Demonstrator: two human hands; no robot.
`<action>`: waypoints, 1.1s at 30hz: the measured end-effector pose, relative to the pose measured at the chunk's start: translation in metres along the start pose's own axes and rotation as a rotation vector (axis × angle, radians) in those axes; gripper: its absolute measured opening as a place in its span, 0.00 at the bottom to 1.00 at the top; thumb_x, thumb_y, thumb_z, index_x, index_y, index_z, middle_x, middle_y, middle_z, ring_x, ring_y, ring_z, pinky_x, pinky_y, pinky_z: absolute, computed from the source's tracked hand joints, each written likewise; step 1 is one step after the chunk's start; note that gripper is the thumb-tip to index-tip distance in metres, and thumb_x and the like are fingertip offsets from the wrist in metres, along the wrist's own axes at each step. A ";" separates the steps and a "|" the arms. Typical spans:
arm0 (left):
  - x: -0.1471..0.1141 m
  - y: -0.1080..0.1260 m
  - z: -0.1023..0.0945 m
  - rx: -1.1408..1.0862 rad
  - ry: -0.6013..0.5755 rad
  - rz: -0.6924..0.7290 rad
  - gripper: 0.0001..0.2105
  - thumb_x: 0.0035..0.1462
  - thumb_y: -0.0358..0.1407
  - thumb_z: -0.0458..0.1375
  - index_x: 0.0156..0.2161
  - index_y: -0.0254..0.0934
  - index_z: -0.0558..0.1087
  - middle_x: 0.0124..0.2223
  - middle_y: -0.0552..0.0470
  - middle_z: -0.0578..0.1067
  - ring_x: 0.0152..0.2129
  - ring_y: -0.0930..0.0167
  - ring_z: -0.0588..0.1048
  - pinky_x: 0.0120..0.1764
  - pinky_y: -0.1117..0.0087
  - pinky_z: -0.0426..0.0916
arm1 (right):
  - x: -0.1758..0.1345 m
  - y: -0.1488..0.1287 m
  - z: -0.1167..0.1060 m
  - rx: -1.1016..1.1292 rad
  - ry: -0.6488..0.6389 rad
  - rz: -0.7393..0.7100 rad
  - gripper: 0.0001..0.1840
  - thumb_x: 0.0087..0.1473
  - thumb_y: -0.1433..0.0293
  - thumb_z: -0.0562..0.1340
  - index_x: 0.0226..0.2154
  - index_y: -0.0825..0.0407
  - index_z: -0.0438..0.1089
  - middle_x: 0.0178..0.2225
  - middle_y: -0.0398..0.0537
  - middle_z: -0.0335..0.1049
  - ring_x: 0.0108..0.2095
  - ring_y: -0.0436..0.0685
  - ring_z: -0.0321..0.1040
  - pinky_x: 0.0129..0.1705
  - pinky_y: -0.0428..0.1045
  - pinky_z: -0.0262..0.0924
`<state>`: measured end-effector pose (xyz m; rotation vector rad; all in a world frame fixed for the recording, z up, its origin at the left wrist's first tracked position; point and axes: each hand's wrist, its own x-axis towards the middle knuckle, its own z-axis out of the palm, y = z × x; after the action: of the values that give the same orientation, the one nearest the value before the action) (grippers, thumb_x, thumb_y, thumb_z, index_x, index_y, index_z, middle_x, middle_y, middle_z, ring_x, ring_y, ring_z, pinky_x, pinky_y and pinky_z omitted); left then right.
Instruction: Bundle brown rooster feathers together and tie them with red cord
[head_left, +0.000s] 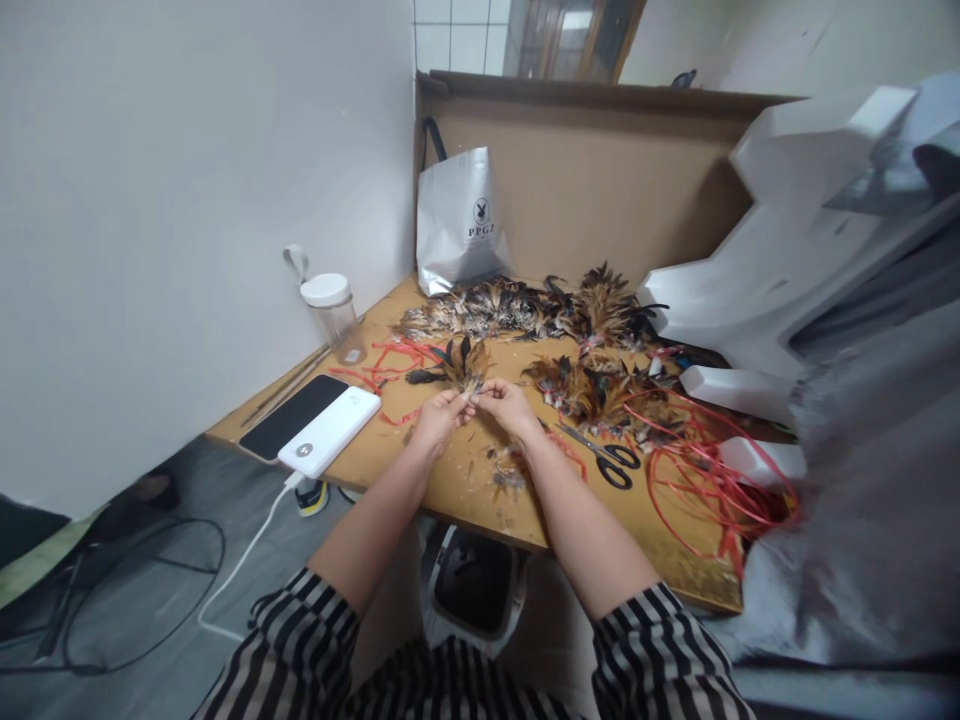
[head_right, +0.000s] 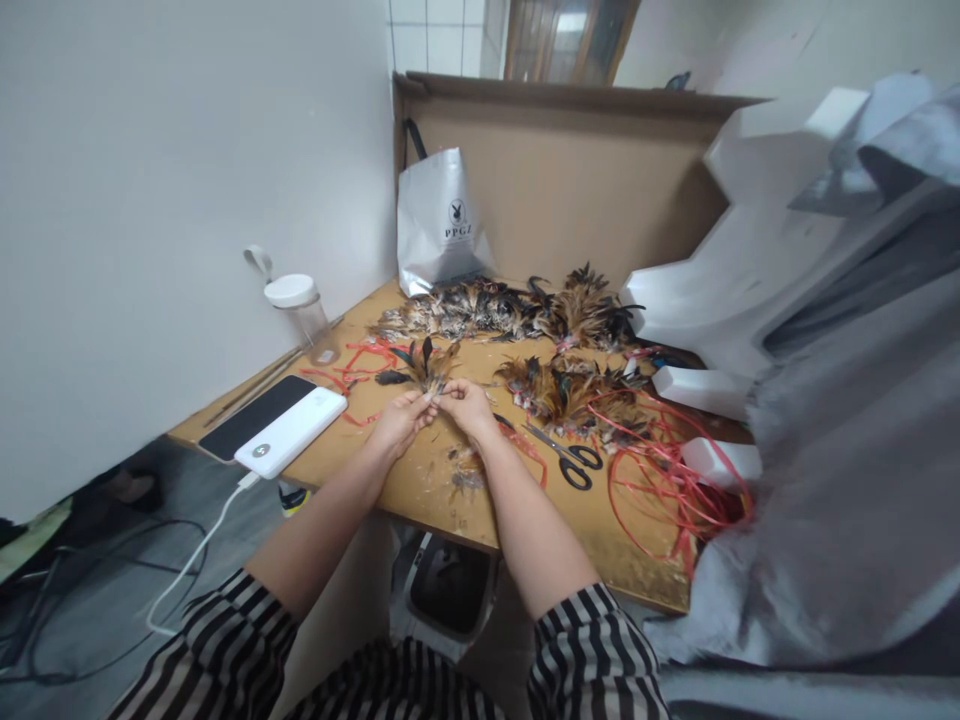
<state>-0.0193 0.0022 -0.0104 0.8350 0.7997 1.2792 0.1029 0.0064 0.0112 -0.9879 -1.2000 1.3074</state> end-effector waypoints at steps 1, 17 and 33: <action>0.000 0.000 0.000 0.000 0.002 0.001 0.09 0.40 0.34 0.62 0.25 0.30 0.68 0.19 0.54 0.69 0.17 0.80 0.66 0.22 0.79 0.59 | 0.000 0.000 0.000 0.013 -0.006 0.004 0.15 0.28 0.67 0.68 0.22 0.54 0.64 0.18 0.39 0.67 0.19 0.47 0.61 0.26 0.44 0.55; -0.002 0.000 -0.001 0.040 -0.074 -0.026 0.11 0.42 0.38 0.62 0.27 0.29 0.71 0.25 0.49 0.73 0.20 0.78 0.69 0.25 0.77 0.61 | 0.002 0.005 0.002 -0.082 0.139 -0.054 0.13 0.33 0.63 0.65 0.19 0.54 0.62 0.15 0.36 0.59 0.17 0.45 0.52 0.22 0.43 0.46; -0.002 -0.001 0.001 0.085 -0.039 -0.015 0.13 0.38 0.40 0.63 0.24 0.29 0.70 0.21 0.50 0.71 0.17 0.79 0.67 0.23 0.77 0.60 | 0.005 0.011 -0.001 -0.115 0.124 -0.110 0.14 0.33 0.62 0.65 0.19 0.54 0.63 0.16 0.38 0.60 0.18 0.46 0.53 0.23 0.43 0.48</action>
<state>-0.0186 -0.0003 -0.0106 0.9176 0.8324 1.2188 0.1017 0.0125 0.0006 -1.0547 -1.2264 1.0853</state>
